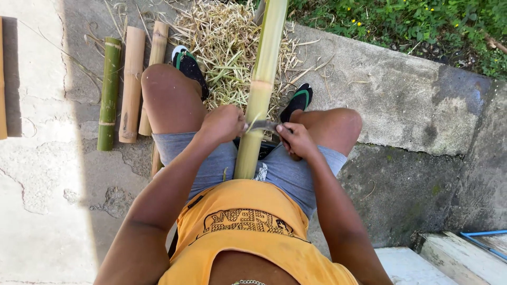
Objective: Using a curved blade to shave and strip the outer layer of a bamboo pole.
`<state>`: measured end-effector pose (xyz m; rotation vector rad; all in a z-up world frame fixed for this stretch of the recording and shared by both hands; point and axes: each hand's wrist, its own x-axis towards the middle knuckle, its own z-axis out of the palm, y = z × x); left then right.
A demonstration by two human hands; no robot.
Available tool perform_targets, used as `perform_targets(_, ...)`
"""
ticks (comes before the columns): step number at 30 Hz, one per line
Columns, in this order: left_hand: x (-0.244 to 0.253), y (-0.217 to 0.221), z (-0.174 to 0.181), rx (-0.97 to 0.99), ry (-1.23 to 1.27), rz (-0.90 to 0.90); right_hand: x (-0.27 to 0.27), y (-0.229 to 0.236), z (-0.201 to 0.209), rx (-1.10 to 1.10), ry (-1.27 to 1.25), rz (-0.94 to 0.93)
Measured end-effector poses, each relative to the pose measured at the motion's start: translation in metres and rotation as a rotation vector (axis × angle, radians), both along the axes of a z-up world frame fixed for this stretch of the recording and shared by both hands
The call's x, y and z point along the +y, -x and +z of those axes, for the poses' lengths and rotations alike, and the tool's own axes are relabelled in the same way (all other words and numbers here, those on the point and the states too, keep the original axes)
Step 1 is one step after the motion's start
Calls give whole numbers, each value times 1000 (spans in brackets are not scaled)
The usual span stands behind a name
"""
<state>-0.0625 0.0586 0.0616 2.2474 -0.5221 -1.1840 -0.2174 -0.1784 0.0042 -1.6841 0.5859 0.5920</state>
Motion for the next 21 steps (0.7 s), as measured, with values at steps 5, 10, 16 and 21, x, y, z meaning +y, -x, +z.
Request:
perform_targets(5, -5, -23, 18, -314, 267, 116, -21, -17, 11, -295, 30, -38)
perform_targets(10, -45, -85, 10, -1040, 564, 254, -19, -99, 61, -457, 426, 20)
perform_targets(16, -100, -161, -18, 68, 673, 671, -56, -169, 4, -739, 898, 107)
perform_targets(21, -131, -202, -53, 125, 522, 657, -76, -211, -23, -695, 949, 158)
